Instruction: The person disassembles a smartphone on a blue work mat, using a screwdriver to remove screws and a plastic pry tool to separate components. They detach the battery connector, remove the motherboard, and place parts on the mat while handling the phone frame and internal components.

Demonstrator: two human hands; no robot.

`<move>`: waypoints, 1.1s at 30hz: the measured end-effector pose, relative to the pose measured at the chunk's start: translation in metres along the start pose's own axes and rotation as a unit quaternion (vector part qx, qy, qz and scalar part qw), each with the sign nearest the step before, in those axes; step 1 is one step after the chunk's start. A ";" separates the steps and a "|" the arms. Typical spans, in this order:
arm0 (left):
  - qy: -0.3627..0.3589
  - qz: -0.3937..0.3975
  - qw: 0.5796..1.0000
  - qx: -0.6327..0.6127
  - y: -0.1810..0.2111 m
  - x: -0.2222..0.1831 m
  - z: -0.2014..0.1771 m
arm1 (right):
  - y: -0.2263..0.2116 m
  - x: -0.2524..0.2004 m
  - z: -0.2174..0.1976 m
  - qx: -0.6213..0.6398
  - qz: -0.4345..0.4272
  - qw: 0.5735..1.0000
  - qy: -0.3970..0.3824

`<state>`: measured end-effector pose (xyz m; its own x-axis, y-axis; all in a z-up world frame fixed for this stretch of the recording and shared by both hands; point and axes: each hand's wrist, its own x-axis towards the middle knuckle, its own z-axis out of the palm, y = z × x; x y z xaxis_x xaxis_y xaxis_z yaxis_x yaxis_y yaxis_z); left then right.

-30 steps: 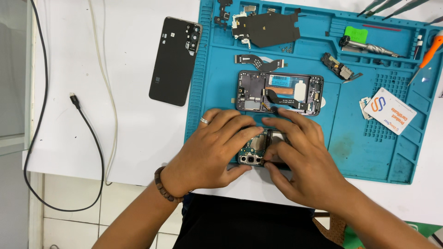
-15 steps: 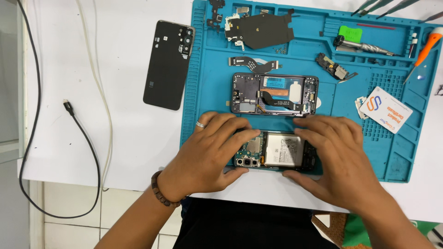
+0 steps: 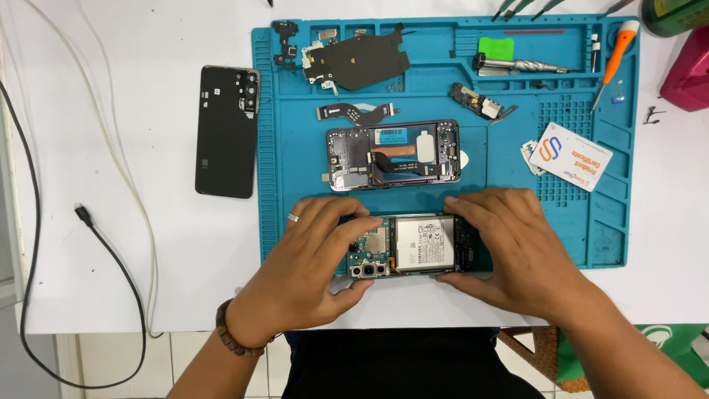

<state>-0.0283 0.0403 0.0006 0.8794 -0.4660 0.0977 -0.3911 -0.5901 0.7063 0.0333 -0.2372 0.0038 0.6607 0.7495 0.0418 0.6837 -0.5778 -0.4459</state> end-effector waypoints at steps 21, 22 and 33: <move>0.221 -0.132 0.822 -0.509 0.047 0.033 0.039 | -0.033 0.009 0.000 0.155 -0.016 0.975 0.158; 0.218 -0.130 0.822 -0.510 0.043 0.032 0.042 | -0.027 0.007 -0.003 0.153 -0.014 0.975 0.160; 0.223 -0.135 0.735 -0.626 0.024 0.021 0.056 | 0.068 0.000 -0.057 -0.086 0.165 0.968 0.167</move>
<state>-0.0342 -0.0208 -0.0203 0.9899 -0.0154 -0.1410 0.1238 0.5783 0.8064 0.0976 -0.2950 0.0239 0.8959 0.3846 0.2225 0.4404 -0.8351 -0.3296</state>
